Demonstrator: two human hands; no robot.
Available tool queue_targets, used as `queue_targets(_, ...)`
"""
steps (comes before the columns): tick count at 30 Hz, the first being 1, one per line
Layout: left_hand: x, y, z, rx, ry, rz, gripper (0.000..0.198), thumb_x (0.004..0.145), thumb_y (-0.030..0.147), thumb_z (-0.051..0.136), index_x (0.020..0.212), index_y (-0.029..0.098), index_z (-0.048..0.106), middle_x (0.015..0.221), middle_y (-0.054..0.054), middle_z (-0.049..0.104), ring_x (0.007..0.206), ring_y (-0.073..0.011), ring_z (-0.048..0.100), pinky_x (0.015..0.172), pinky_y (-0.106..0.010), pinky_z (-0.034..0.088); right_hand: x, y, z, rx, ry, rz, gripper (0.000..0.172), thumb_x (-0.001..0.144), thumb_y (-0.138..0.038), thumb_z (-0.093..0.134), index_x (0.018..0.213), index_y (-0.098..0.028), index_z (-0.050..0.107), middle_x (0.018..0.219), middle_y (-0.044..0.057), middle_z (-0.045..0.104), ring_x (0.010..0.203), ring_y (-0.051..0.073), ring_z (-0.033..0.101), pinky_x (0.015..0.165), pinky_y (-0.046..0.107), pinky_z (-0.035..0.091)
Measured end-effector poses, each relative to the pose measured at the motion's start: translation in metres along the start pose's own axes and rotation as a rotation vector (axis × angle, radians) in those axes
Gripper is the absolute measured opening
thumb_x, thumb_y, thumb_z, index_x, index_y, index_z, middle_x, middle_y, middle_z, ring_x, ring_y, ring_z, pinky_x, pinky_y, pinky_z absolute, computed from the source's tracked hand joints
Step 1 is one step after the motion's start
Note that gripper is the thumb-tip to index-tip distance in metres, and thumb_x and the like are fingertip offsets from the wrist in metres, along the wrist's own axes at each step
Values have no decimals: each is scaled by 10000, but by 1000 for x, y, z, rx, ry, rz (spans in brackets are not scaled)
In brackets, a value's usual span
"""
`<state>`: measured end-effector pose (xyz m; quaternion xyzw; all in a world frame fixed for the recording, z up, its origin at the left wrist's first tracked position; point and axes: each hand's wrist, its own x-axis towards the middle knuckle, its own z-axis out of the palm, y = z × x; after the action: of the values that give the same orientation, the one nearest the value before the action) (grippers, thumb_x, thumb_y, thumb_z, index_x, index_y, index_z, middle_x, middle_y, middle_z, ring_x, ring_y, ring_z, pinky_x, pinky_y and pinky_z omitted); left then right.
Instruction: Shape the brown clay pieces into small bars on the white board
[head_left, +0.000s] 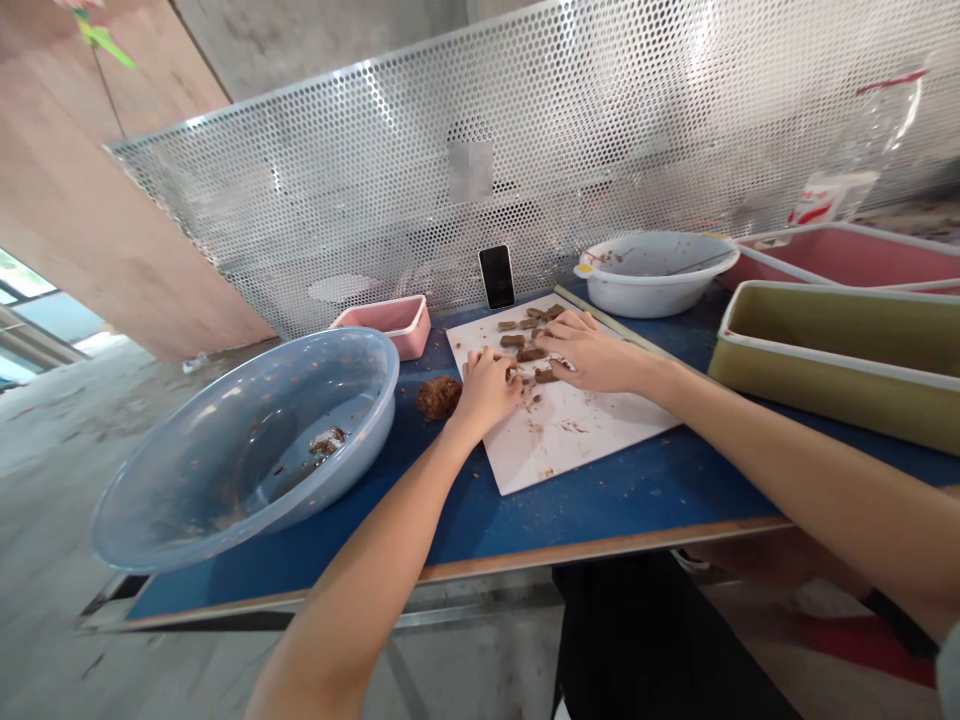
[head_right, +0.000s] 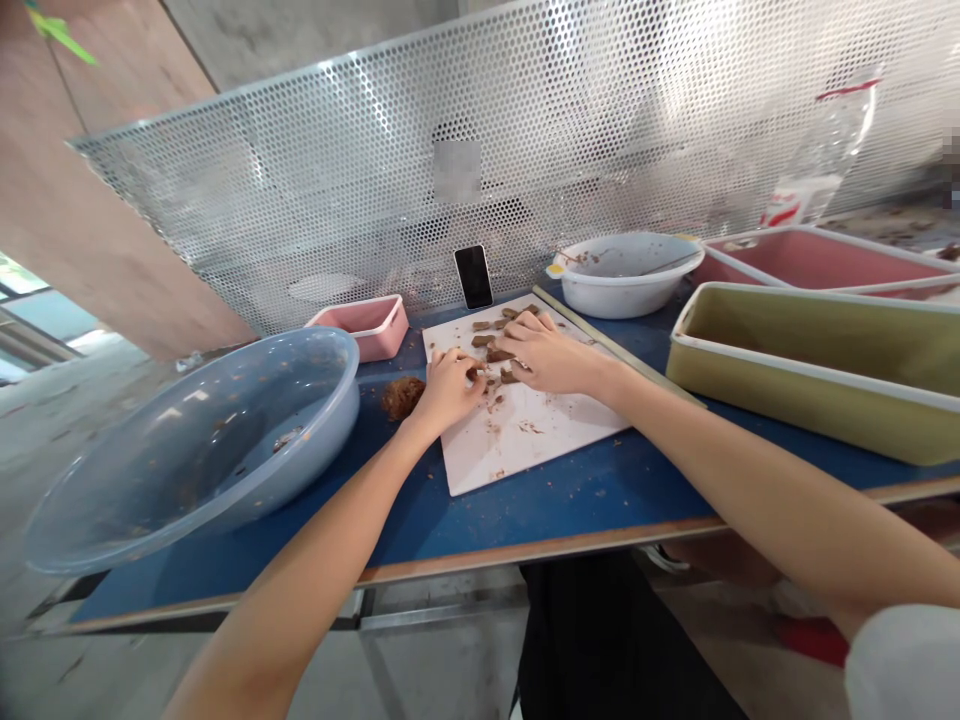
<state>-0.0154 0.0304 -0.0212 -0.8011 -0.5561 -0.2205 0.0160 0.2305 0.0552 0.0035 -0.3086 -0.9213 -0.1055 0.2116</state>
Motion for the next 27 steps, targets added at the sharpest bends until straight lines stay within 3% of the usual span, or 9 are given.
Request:
queue_targets(5,0,-2,-3,35,-4,-38,268,1039,223,657,1241,233,834,1315,-138,696,1321,-384,537,1173,-548,474,0,3,2,16,9,7,385,1060,-277,482,1339,-214,741,1296,172,720,1278,400,582,1073,592,461)
queue_targets(13,1,-7,-9,16,-101,36,166,1018,331,745,988,232,875,1568,-155,576,1495,-472,410,1162,-657,463,1,2,3,29,39,34,461,1060,-303,492,1463,-206,692,1367,184,722,1324,420,578,1092,621,473)
queue_targets(21,4,-13,-11,-67,-168,131,212,948,424,865,1115,294,874,1570,-121,592,1502,-459,431,1213,-679,423,0,0,2,47,80,37,478,1067,-316,491,1503,-206,654,1395,192,731,1334,425,611,1086,628,509)
queue_targets(27,4,-12,-12,-64,-188,132,305,927,403,887,1209,288,864,1588,-128,582,1517,-459,432,1233,-681,413,2,-2,-2,99,84,92,569,1067,-332,488,1622,-213,524,1404,184,736,1364,420,602,1150,659,472)
